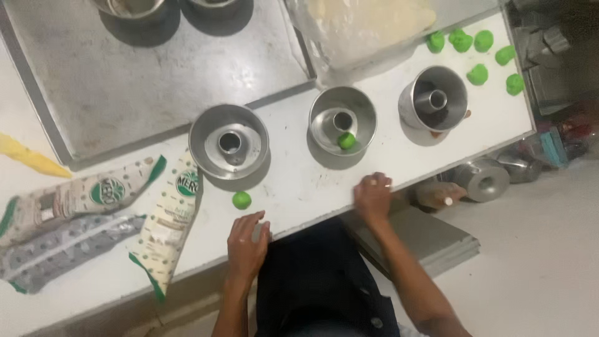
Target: The person rolls pieces of green and yellow dough into balls by hand and places them inside circular metal cake pans.
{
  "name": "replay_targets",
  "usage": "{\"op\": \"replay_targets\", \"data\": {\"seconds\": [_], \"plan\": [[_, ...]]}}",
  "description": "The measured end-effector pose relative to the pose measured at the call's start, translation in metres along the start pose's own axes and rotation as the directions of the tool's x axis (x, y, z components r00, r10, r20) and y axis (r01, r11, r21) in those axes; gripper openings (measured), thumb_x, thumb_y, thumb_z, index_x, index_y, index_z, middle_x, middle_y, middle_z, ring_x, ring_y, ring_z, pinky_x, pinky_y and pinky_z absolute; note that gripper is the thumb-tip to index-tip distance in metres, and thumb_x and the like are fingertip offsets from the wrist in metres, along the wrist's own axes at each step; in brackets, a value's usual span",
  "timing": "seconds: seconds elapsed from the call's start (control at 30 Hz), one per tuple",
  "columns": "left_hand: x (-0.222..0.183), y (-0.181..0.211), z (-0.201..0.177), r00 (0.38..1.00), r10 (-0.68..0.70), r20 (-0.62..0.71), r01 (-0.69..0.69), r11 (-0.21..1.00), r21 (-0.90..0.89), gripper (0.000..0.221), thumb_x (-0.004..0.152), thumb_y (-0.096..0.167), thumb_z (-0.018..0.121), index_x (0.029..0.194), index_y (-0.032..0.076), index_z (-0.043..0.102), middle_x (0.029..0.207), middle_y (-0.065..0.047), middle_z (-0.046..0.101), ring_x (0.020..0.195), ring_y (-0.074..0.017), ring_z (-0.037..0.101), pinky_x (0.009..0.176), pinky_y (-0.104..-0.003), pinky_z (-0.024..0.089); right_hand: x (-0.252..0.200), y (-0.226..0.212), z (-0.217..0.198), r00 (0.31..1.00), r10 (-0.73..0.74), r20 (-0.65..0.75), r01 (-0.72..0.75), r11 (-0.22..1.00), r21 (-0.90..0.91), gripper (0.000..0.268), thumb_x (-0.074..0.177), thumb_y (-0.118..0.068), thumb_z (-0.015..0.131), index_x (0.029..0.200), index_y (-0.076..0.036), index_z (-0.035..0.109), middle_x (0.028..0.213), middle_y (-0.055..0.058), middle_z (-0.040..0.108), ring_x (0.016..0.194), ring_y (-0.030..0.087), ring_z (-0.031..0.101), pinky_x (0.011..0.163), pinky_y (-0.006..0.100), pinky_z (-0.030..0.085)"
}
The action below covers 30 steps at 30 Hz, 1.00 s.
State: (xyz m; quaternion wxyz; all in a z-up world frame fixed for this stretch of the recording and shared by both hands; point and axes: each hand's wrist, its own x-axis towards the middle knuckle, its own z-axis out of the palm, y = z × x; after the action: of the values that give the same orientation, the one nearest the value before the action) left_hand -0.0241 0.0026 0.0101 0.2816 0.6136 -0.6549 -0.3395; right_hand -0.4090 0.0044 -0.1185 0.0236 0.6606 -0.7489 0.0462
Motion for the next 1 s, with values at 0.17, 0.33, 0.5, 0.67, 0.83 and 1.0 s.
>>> {"op": "replay_targets", "data": {"seconds": [0.17, 0.33, 0.5, 0.67, 0.83, 1.0], "plan": [[-0.004, 0.004, 0.008, 1.000, 0.001, 0.014, -0.001, 1.000, -0.012, 0.024, 0.098, 0.020, 0.070, 0.119, 0.009, 0.075, 0.102, -0.008, 0.076, 0.096, -0.0269, 0.072, 0.083, -0.041, 0.060, 0.051, -0.023, 0.001, 0.997, -0.076, -0.013, 0.077, 0.990, 0.114, 0.015, 0.098, -0.020, 0.055, 0.095, -0.009, 0.064, 0.103, 0.014, 0.056, 0.105, 0.038, 0.056, 0.089, 0.051, 0.042], [-0.002, 0.006, 0.005, 0.997, -0.037, 0.062, 0.041, 0.997, -0.064, 0.024, 0.100, 0.022, 0.067, 0.120, 0.010, 0.074, 0.101, -0.010, 0.077, 0.096, -0.0279, 0.073, 0.082, -0.044, 0.060, 0.015, -0.016, 0.000, 0.985, 0.110, 0.132, -0.123, 0.988, 0.096, 0.024, 0.107, -0.029, 0.051, 0.098, -0.010, 0.065, 0.104, 0.011, 0.059, 0.105, 0.034, 0.060, 0.092, 0.046, 0.044], [0.001, 0.020, 0.016, 0.987, 0.161, -0.017, -0.162, 0.984, -0.075, 0.019, 0.097, 0.014, 0.074, 0.112, 0.004, 0.075, 0.095, -0.012, 0.075, 0.088, -0.0309, 0.071, 0.074, -0.042, 0.060, 0.006, -0.042, -0.022, 0.937, -0.053, 0.345, -0.062, 0.947, 0.315, 0.025, 0.107, -0.027, 0.051, 0.099, -0.005, 0.059, 0.095, 0.015, 0.054, 0.088, 0.035, 0.057, 0.068, 0.041, 0.046], [0.040, 0.090, 0.023, 0.928, 0.372, 0.031, -0.354, 0.903, -0.244, 0.024, 0.094, 0.012, 0.081, 0.115, 0.004, 0.074, 0.102, -0.011, 0.074, 0.093, -0.0305, 0.072, 0.075, -0.040, 0.060, 0.043, -0.032, -0.125, 0.664, -0.293, 0.688, -0.743, -0.366, 0.561, 0.022, 0.108, -0.029, 0.046, 0.103, -0.009, 0.055, 0.092, 0.002, 0.044, 0.084, 0.016, 0.049, 0.063, 0.025, 0.044], [0.075, 0.182, 0.032, 0.778, 0.627, 0.041, -0.590, 0.752, -0.293, 0.032, 0.093, 0.014, 0.082, 0.121, 0.002, 0.072, 0.119, -0.015, 0.069, 0.100, -0.0351, 0.069, 0.081, -0.042, 0.060, 0.066, -0.037, -0.165, 0.719, -0.537, 0.442, -0.649, -0.746, 0.149, 0.034, 0.113, -0.037, 0.037, 0.101, -0.008, 0.050, 0.083, 0.002, 0.040, 0.073, 0.014, 0.045, 0.053, 0.020, 0.042], [0.097, 0.239, 0.063, 0.625, 0.773, 0.109, -0.751, 0.634, -0.186, 0.020, 0.097, 0.017, 0.077, 0.112, 0.005, 0.076, 0.113, -0.017, 0.070, 0.094, -0.0360, 0.070, 0.079, -0.043, 0.060, 0.065, -0.020, -0.178, 0.720, -0.530, 0.448, -0.672, -0.695, 0.257, 0.044, 0.112, -0.046, 0.037, 0.089, -0.010, 0.049, 0.078, 0.010, 0.058, 0.062, 0.019, 0.059, 0.048, 0.027, 0.045]]}}
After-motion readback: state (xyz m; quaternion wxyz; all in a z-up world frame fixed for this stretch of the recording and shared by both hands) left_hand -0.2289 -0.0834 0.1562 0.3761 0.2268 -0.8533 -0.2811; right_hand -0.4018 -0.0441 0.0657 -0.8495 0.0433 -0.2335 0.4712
